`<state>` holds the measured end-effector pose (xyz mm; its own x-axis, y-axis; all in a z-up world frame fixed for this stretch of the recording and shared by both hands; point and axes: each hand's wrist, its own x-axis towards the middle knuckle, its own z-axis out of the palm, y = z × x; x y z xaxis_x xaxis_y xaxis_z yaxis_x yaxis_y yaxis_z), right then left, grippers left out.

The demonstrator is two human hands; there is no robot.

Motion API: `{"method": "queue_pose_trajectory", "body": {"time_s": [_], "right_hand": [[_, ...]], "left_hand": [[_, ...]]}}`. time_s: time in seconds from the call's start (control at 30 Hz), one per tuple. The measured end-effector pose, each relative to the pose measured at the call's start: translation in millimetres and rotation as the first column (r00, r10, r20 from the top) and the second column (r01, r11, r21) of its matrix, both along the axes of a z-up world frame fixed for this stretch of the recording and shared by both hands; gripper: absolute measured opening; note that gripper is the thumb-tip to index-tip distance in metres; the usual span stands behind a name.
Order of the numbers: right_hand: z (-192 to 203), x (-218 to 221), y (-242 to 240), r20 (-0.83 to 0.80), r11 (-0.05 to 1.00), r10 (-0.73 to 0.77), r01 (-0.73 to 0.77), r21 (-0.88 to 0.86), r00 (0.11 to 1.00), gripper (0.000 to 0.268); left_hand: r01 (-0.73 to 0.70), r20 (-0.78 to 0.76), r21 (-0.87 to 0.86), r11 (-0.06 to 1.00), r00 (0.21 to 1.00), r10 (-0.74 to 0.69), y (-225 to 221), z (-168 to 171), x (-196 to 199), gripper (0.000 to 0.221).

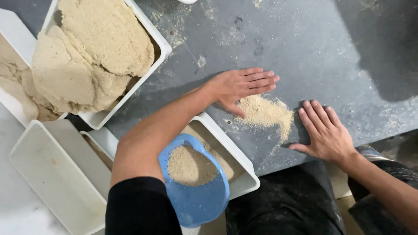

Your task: Breading raw meat pieces, organizing them into plastic containers, and sifting breading material with a colander

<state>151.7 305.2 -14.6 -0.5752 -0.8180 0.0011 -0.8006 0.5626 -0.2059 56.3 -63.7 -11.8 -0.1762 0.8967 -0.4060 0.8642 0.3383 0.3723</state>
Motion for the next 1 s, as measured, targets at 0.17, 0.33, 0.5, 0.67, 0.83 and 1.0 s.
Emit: {"method": "queue_pose_trajectory", "body": {"time_s": [0.17,0.33,0.5,0.67,0.83,1.0], "right_hand": [[-10,3,-25,-0.002,0.996,-0.078,0.077,-0.040,0.997,0.122],[-13,4,-31,-0.136,0.985,-0.170,0.164,-0.056,0.976,0.121],[-7,3,-33,-0.146,0.967,-0.250,0.240,-0.083,0.957,0.120],[-11,-8,-15,-0.079,0.979,-0.158,0.145,-0.143,0.984,0.118],[-9,-53,6,-0.097,0.991,-0.111,0.103,-0.085,0.989,0.116],[-4,-55,6,0.044,0.991,-0.078,0.083,-0.102,0.996,0.113]], "left_hand": [[0.104,-0.065,0.116,0.988,0.993,-0.097,23,-9,9,0.120],[0.048,-0.115,0.118,0.992,0.993,-0.035,62,-1,31,0.117],[-0.182,-0.073,0.098,0.978,0.979,0.190,83,4,49,0.116],[-0.498,-0.168,0.054,0.866,0.850,0.499,108,-28,83,0.129],[-0.966,-0.129,0.239,-0.100,-0.134,0.983,111,-25,101,0.088],[-0.879,-0.219,0.282,-0.383,-0.448,0.867,155,-26,141,0.090]]}}
